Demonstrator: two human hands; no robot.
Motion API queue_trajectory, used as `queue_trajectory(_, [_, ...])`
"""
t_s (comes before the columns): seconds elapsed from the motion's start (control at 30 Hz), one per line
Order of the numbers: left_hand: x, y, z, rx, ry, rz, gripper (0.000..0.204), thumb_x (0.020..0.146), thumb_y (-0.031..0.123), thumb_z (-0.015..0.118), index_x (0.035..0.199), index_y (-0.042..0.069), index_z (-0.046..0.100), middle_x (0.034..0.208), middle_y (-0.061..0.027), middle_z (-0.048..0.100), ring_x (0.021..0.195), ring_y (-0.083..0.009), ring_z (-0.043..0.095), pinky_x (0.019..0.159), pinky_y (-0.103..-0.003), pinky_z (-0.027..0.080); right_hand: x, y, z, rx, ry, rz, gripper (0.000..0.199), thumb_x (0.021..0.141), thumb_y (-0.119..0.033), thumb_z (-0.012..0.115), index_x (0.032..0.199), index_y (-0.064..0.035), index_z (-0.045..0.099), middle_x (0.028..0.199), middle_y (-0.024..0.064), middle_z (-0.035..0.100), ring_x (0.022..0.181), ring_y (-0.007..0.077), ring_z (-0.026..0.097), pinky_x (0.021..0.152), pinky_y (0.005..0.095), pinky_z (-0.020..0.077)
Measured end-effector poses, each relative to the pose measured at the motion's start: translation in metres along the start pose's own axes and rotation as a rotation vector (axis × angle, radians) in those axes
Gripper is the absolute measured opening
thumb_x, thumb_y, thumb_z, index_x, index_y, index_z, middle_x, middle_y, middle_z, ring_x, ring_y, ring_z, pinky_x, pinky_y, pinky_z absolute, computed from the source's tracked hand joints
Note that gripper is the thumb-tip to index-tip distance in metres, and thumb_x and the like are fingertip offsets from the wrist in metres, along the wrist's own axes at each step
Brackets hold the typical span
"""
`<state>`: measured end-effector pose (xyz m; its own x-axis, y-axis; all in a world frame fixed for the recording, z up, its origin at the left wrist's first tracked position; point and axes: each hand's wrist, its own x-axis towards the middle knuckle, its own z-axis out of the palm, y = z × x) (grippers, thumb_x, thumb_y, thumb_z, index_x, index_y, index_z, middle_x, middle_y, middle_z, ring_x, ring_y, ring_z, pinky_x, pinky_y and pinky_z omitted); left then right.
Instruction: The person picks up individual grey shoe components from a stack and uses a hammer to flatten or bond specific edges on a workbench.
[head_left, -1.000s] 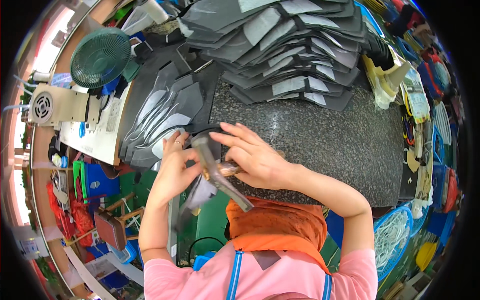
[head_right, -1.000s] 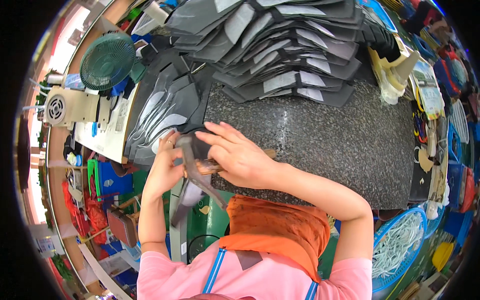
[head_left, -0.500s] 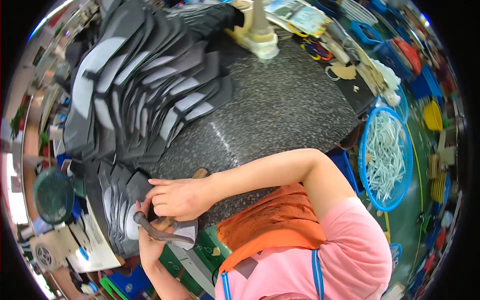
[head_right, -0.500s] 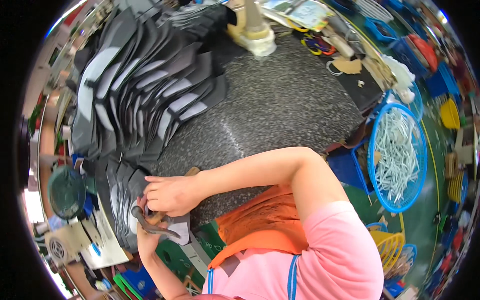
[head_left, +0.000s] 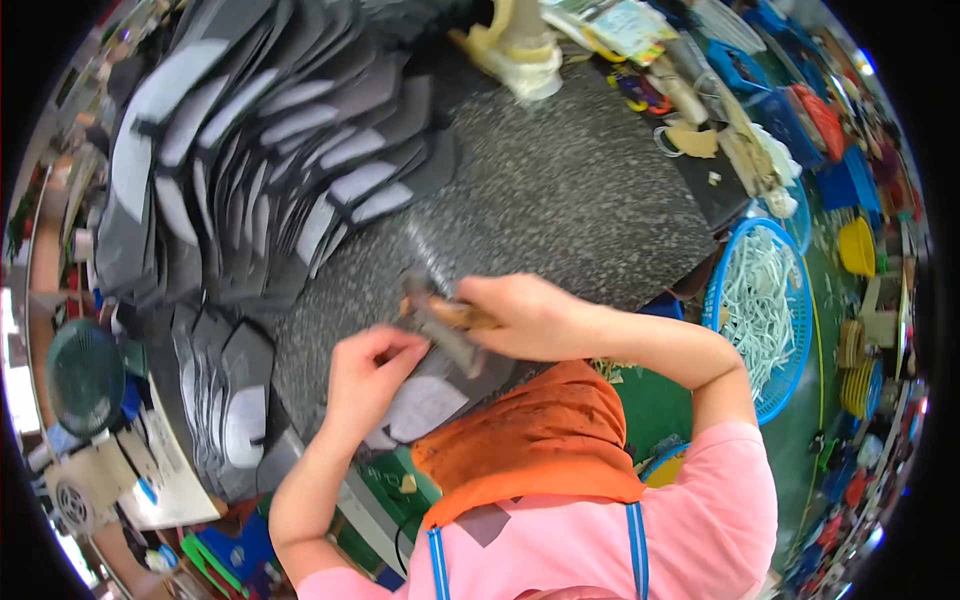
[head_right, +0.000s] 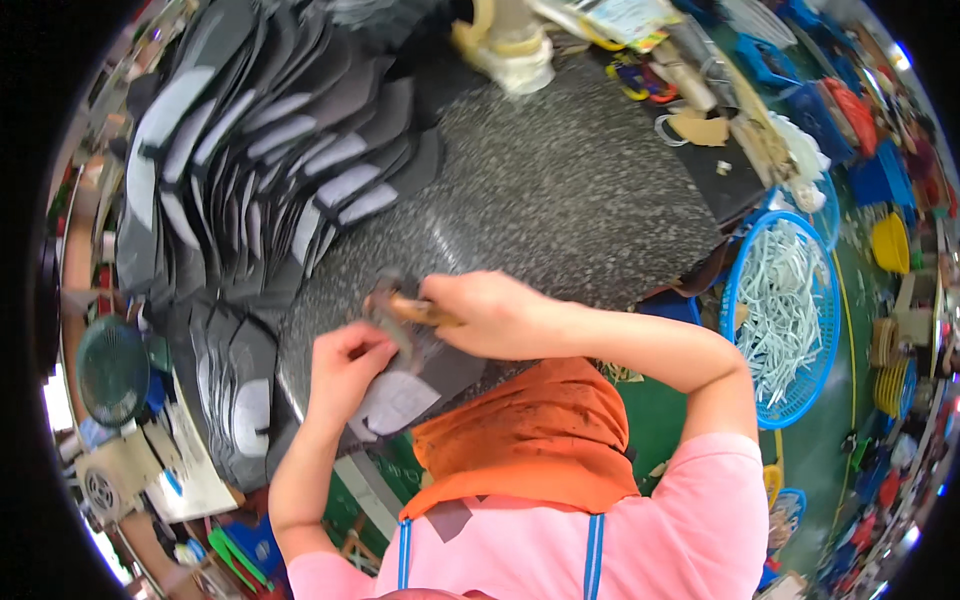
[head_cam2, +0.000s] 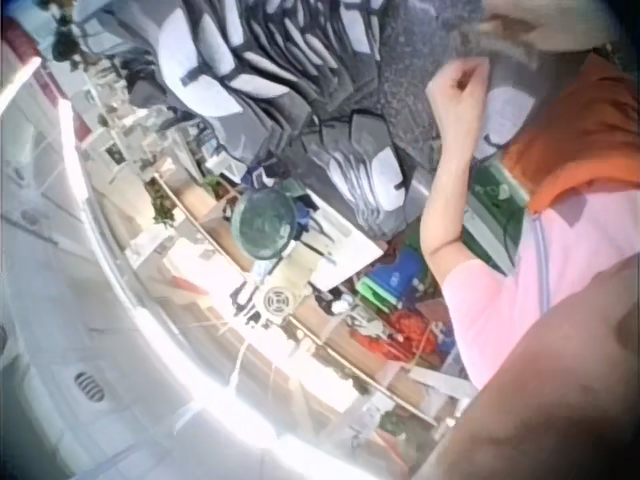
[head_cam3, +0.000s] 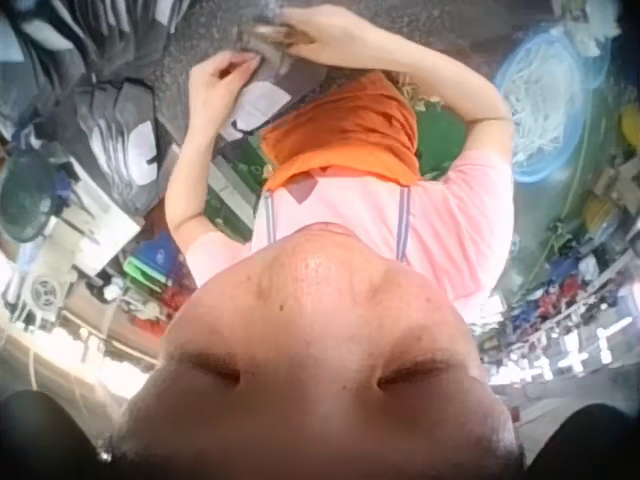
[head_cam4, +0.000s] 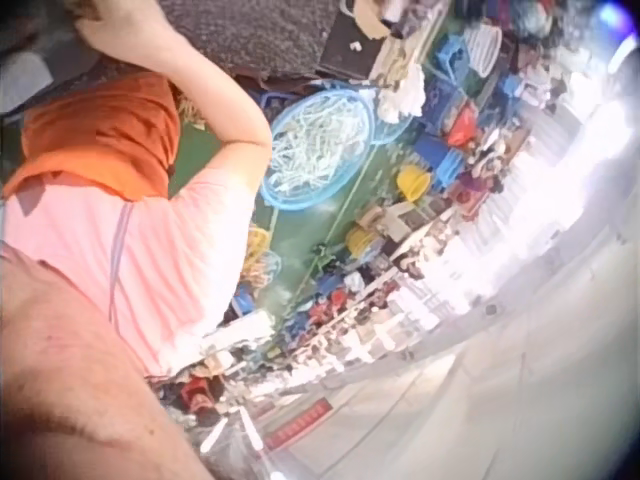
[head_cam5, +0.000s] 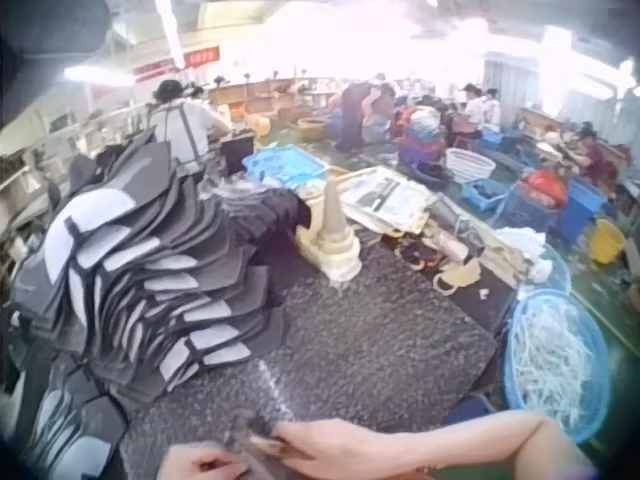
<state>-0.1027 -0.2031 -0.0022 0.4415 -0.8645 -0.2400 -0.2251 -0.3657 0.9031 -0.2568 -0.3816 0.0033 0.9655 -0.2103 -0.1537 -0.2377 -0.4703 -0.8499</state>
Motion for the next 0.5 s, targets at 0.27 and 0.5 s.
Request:
queue_trajectory(0.27, [0.016,0.028,0.009,-0.022,-0.23,0.165,0.007,0.08,0.004,0.068,0.085,-0.002,0.068,0.075,-0.0061,0.06,0.061,-0.012,0.056,0.058,-0.026,0.044,-0.01,0.003,-0.02,0.069,-0.008,0.019,0.03,0.08,-0.012,0.066,0.104,0.003,0.054,0.081,0.0243,0.062,0.082,0.043,0.062,0.069,0.0462,0.0476])
queue_trajectory(0.5, [0.018,0.025,0.022,0.035,-0.209,-0.099,0.013,0.079,0.008,0.07,0.087,0.0,0.064,0.059,-0.0065,0.051,0.053,-0.0154,0.052,0.052,-0.031,0.041,-0.019,0.001,-0.032,-0.035,-0.006,0.006,0.029,0.082,-0.015,0.068,0.103,0.001,0.055,0.08,0.0209,0.061,0.076,0.039,0.062,0.065,0.0386,0.0477])
